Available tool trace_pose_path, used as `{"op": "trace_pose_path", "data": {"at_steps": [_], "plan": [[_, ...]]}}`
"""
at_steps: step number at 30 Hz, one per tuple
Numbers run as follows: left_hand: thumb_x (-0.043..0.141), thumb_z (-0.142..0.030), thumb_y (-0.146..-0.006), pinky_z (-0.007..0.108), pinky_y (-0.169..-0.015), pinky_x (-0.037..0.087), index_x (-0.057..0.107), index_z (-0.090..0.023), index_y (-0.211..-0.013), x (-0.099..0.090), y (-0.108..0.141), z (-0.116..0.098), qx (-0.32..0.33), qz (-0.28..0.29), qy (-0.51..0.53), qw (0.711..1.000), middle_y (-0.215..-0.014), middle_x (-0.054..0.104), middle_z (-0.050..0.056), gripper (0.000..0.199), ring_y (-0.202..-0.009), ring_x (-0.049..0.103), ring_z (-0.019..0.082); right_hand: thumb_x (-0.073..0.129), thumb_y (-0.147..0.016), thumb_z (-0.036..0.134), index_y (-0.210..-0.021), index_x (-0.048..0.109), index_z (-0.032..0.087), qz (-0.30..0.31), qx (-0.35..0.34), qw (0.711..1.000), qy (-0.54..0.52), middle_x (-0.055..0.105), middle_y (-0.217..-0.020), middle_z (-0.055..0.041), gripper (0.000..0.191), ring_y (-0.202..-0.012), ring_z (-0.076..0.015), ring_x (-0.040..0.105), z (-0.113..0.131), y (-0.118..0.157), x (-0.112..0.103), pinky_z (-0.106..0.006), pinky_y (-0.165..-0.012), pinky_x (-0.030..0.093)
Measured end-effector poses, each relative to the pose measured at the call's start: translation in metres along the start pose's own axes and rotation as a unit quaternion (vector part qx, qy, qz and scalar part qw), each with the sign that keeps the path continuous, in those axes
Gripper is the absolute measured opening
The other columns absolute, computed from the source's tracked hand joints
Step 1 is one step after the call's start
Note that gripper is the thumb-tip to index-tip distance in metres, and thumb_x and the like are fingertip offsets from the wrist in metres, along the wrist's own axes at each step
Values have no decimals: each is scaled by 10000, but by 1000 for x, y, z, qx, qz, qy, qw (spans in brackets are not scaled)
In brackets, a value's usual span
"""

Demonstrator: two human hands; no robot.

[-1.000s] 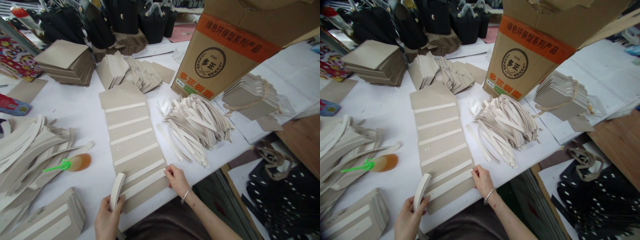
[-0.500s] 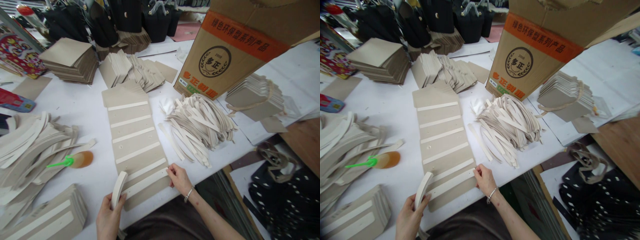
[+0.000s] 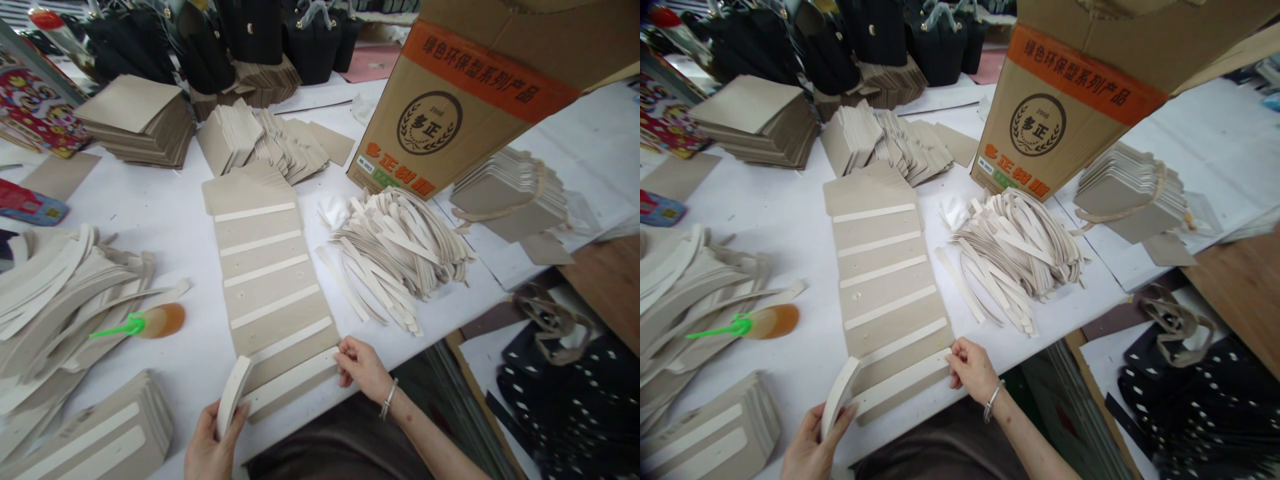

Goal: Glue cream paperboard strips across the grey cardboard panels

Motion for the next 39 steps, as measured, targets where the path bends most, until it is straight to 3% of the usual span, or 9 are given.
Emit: {"op": "trace_pose_path", "data": {"at_steps": [14,39], "plan": [[510,-676,-583,307,-637,384,555,-230,-875,9,-11,4,-26,22,-50,998,-617,599,-45,536,-664,559,211,444,-788,343,-662,426,208,-96,-5,992,82,556,-501,56,186,-395,-114,577,-1,-13,-11,-186,-373,399],[558,-667,-580,306,-696,371,547,-240,-864,11,-21,13,-45,0,-50,998,-693,634,-28,513,-771,565,221,425,-813,346,-676,418,210,-100,5,989,106,542,-474,58,193,-360,-105,564,-2,-18,-12,-156,-318,364]]}}
Point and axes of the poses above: each hand's wrist, its own y-axis away from the middle knuckle, its own x-axis out of the palm, z = x × y, the point moved 10 cm from there along -y, towards the middle knuckle
